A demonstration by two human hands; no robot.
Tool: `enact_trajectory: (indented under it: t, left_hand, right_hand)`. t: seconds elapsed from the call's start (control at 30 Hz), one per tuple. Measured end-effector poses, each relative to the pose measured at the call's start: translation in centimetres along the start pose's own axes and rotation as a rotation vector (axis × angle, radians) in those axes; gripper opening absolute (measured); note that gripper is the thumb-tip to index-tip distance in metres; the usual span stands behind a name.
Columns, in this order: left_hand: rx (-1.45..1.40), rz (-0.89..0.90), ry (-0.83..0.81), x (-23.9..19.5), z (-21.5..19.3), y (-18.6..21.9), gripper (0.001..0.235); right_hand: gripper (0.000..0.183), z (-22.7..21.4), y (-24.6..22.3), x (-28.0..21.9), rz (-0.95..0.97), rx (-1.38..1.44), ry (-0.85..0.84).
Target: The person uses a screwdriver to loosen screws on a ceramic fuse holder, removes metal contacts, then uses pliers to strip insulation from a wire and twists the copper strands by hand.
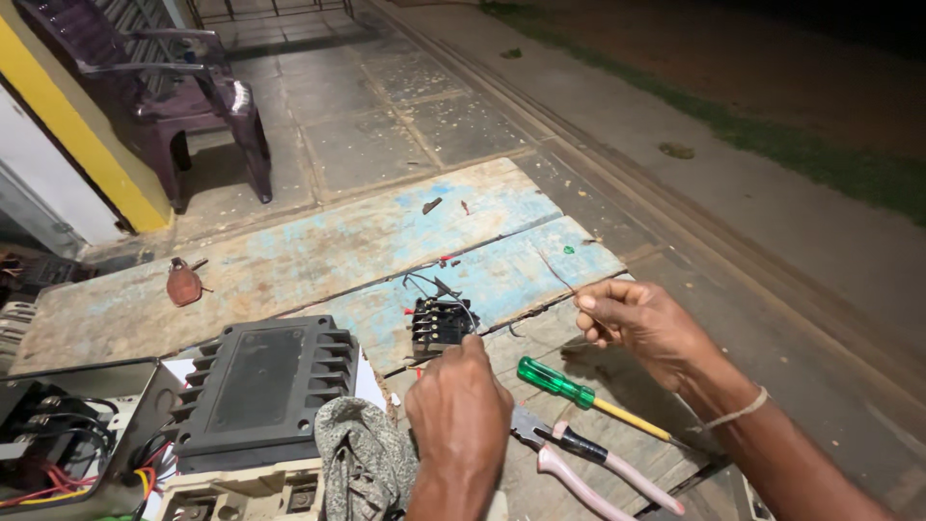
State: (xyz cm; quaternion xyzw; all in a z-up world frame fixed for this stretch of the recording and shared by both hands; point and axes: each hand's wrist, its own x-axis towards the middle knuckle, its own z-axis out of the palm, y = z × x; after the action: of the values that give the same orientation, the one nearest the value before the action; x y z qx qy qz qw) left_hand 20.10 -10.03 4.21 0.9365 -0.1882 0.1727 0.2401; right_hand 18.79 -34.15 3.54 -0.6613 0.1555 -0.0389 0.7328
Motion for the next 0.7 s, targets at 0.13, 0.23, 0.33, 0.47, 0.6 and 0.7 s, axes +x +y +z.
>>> enact_trajectory:
  t: [0.13,0.23,0.33,0.47,0.6,0.7]
  left_hand:
    - [0.077,-0.058,-0.188,0.5,-0.4,-0.1,0.03]
    - [0.148,-0.038,-0.186,-0.3,-1.3,0.5,0.034]
    - [0.047,0.041,-0.016,-1.6,-2.0,1.3,0.026]
    - [-0.693,-0.376,-0.053,-2.9,-1.8,2.7,0.025]
    - [-1.182,-0.749,-0.064,-3.7,-0.6,2.5,0.027]
    - [-1.35,-0.768,-0.149,-4.8,0.6,2.6,0.033]
  right_hand:
    - [0.015,-0.2,0.2,-1.6,0.022,0.073,-0.012]
    - [0.016,0.2,0.6,-2.9,0.023,0.113,-0.022]
    - [0.018,1.2,1.1,-4.1,0.023,0.142,-0.053]
    - [0.019,2.8,1.2,-5.6,0.044,0.201,-0.043]
    - [0.02,3.4,0.6,-6.9,0.04,0.176,-0.003]
    - [0.023,4.1,0.9,-7.8,0.005,0.122,0.027]
